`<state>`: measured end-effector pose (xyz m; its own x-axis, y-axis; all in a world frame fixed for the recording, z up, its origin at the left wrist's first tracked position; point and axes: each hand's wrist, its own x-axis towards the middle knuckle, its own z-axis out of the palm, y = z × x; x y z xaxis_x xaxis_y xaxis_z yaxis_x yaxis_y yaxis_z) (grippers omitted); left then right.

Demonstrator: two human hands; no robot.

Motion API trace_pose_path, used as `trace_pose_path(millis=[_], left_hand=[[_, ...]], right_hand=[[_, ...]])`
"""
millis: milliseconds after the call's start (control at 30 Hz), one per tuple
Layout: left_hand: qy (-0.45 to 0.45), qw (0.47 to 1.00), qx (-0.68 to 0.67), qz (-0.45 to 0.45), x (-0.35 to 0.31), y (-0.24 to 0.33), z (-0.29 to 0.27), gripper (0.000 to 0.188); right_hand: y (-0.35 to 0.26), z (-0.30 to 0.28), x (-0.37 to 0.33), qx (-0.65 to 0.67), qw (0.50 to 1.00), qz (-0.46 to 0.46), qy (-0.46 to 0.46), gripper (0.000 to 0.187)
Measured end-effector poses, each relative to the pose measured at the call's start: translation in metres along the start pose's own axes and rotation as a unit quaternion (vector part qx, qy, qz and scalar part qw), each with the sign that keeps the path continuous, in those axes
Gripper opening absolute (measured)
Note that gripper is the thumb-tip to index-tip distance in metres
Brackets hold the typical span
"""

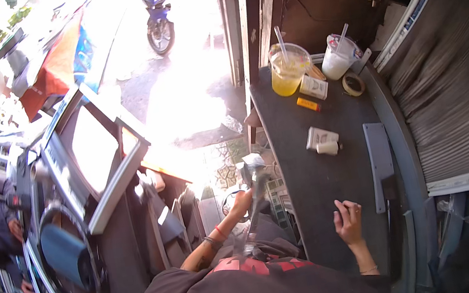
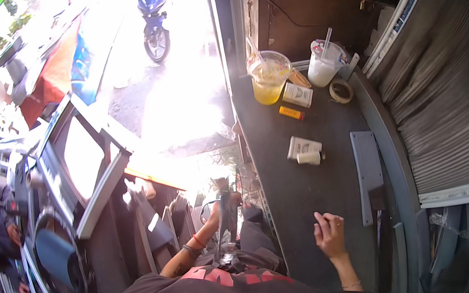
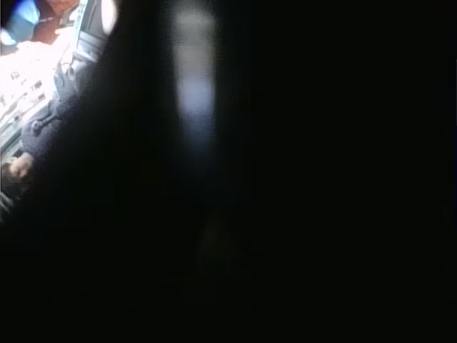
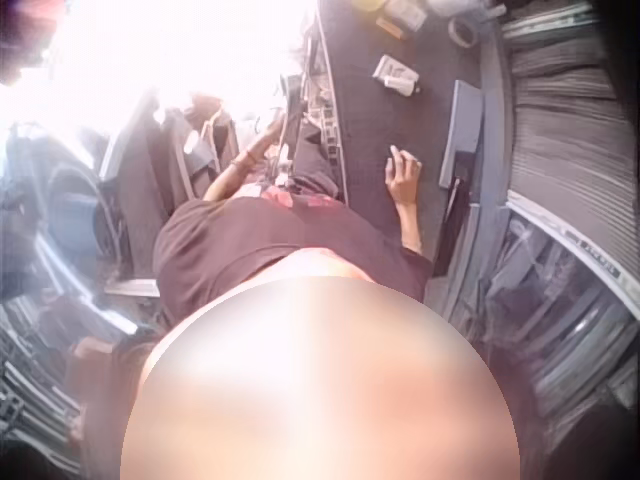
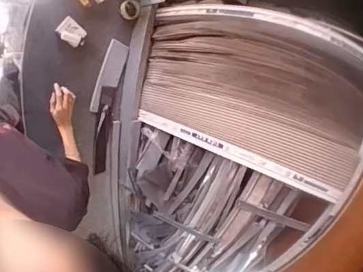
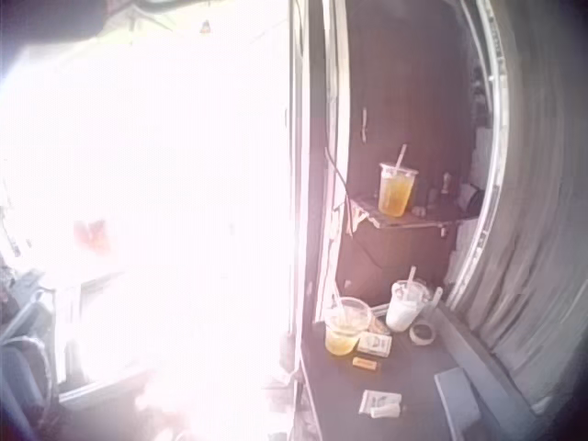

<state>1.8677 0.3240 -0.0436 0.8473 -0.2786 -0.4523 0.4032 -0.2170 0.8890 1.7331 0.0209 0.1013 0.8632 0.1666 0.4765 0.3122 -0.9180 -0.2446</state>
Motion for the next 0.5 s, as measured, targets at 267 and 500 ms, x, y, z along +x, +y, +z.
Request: trace_pose_path(millis=[267, 500], left_hand=[[0.298, 0.883, -0.324, 0.166, 0.181, 0.117, -0.1, 0.027], [0.537, 0.709, -0.452, 0.071, 0.355, 0.118, -0.197, 0.022]], right_hand=[[0.057, 0.047, 0.159, 0.023, 0.994, -0.11, -0.005, 0.029], [0.035, 0.041, 0.252, 0.07, 0.98, -0.179, -0.05, 0.028]])
